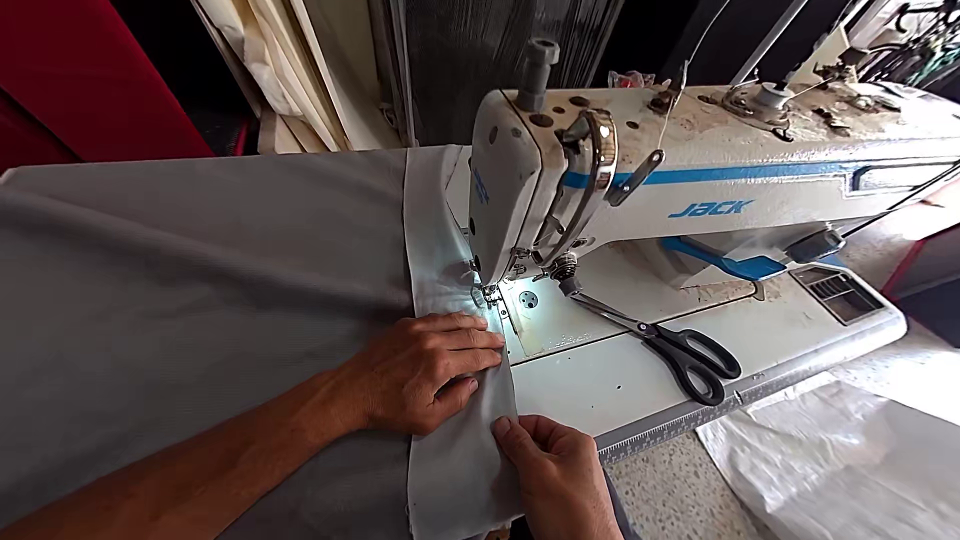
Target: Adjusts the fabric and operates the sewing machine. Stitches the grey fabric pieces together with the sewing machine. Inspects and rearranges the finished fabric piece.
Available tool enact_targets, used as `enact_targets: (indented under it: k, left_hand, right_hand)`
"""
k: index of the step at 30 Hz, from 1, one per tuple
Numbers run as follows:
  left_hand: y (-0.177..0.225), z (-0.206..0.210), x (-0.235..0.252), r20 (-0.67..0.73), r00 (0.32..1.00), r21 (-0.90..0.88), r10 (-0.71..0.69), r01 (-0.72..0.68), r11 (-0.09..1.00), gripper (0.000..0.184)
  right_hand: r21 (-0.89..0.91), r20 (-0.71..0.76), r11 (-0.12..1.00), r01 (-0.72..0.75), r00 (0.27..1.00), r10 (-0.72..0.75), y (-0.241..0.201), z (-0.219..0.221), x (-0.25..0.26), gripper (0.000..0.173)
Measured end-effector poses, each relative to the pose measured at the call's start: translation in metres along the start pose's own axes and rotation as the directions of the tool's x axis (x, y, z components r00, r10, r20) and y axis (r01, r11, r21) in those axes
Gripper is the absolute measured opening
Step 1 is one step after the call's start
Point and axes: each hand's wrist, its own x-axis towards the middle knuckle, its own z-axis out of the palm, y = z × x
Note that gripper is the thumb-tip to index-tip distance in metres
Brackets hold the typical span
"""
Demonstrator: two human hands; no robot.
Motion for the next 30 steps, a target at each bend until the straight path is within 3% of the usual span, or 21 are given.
enact_targets:
  k: [30]
  left_hand:
    - [0.012, 0.001, 0.005, 0.015, 0.997, 0.065, -0.078, 0.077, 0.995, 0.039]
  right_hand:
    - [0.014, 0.004, 0.997, 0.073, 0.997, -0.073, 0.004, -0.006, -0.007, 0.014]
